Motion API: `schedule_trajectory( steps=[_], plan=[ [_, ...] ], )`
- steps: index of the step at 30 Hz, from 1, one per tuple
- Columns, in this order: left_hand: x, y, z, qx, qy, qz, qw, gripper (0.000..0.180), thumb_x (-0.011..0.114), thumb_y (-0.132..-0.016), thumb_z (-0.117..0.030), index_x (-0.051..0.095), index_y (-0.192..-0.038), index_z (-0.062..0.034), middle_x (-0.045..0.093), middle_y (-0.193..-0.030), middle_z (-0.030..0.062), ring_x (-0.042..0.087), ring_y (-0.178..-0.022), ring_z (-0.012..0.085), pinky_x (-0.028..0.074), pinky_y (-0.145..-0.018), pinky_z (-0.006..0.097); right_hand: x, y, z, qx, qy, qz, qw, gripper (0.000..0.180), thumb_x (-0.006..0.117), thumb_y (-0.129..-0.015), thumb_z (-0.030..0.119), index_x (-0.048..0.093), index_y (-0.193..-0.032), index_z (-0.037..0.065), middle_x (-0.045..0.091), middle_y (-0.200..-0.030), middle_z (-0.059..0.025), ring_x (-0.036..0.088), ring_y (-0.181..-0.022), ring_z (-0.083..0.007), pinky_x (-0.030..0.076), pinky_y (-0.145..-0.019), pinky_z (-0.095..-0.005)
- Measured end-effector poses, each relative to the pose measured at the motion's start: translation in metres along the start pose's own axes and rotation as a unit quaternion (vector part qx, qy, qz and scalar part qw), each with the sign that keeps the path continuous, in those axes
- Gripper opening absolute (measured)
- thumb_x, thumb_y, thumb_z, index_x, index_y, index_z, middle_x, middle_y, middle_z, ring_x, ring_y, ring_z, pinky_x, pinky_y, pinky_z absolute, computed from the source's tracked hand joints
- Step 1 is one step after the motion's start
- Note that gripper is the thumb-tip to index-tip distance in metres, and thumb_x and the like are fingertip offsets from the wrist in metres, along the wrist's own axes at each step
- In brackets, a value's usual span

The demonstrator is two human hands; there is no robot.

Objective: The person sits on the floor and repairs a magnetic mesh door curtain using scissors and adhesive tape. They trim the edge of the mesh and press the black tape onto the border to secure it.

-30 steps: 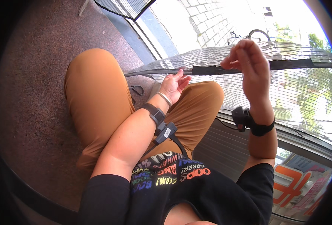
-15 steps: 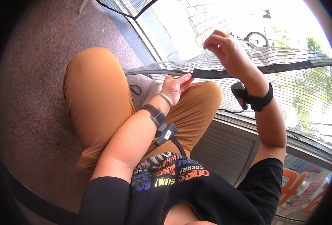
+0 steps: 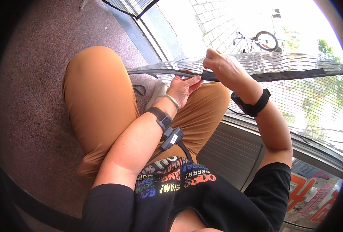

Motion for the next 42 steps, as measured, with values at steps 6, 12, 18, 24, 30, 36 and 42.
schedule_trajectory(
  steps=[6,12,18,24,30,36,42],
  plan=[
    [0.001,0.0,0.0,0.004,-0.005,0.008,1.0,0.023,0.066,-0.077,0.003,0.054,-0.094,-0.0074,0.06,-0.093,0.0055,0.061,-0.086,0.0178,0.053,-0.076,0.024,0.007,0.0,0.001,-0.003,0.024,-0.001,1.0,0.005,0.048,-0.077,0.003,0.052,-0.077,0.0,0.046,-0.085,-0.0117,0.051,-0.083,-0.0278,0.043,-0.071,-0.0351],
    [-0.001,-0.002,0.001,0.009,-0.01,0.005,1.0,0.023,0.066,-0.077,0.003,0.055,-0.094,-0.0074,0.059,-0.093,0.0052,0.061,-0.086,0.0172,0.052,-0.078,0.024,0.007,-0.001,0.005,-0.019,0.067,0.005,0.998,0.004,0.054,-0.074,0.002,0.058,-0.073,0.002,0.05,-0.086,-0.0093,0.054,-0.086,-0.0231,0.048,-0.072,-0.0318],
    [-0.001,-0.001,0.001,0.015,-0.021,0.001,1.0,0.023,0.066,-0.077,0.003,0.055,-0.094,-0.0075,0.059,-0.093,0.0041,0.059,-0.088,0.0159,0.051,-0.08,0.026,0.012,-0.002,0.007,-0.035,0.095,0.013,0.995,0.005,0.055,-0.074,0.003,0.059,-0.071,0.003,0.051,-0.084,-0.0082,0.055,-0.084,-0.0208,0.047,-0.072,-0.03],
    [-0.004,-0.003,0.002,0.022,-0.028,-0.009,0.999,0.023,0.065,-0.077,0.005,0.055,-0.094,-0.0074,0.059,-0.093,0.0038,0.059,-0.087,0.015,0.05,-0.079,0.026,0.018,-0.006,0.01,-0.049,0.083,0.034,0.995,0.004,0.053,-0.073,0.001,0.056,-0.072,-0.001,0.05,-0.084,-0.0099,0.054,-0.082,-0.0241,0.046,-0.07,-0.0318],
    [-0.006,-0.005,0.002,0.024,-0.043,0.001,0.999,0.021,0.065,-0.076,0.006,0.056,-0.092,-0.0064,0.06,-0.092,0.0041,0.06,-0.087,0.0154,0.051,-0.079,0.026,0.032,-0.006,0.009,-0.069,0.103,0.067,0.99,0.005,0.054,-0.073,0.001,0.059,-0.071,-0.001,0.054,-0.085,-0.0097,0.055,-0.083,-0.0238,0.047,-0.072,-0.0314],
    [-0.001,-0.006,0.0,0.03,-0.049,0.003,0.998,0.02,0.065,-0.076,0.006,0.057,-0.089,-0.0064,0.062,-0.091,0.0045,0.062,-0.085,0.0165,0.052,-0.076,0.025,0.035,0.004,0.001,-0.034,0.051,0.05,0.997,0.011,0.053,-0.073,0.001,0.058,-0.064,-0.001,0.055,-0.084,-0.0103,0.057,-0.08,-0.0258,0.047,-0.069,-0.033],
    [0.002,-0.006,-0.008,0.049,-0.037,-0.011,0.998,0.018,0.062,-0.078,0.007,0.056,-0.089,-0.0062,0.061,-0.09,0.0055,0.062,-0.084,0.016,0.054,-0.078,0.025,-0.021,0.014,-0.002,0.062,-0.1,-0.177,0.977,0.053,0.054,-0.08,-0.005,0.044,-0.129,0.014,0.056,-0.104,-0.0138,0.06,-0.078,-0.0297,0.05,-0.07,-0.0375]
  ],
)
Point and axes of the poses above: each hand's wrist, its own y-axis away from the middle knuckle, its own x-axis out of the palm, z = x × y, the point moved 7 cm from there along -y, towards the middle knuckle
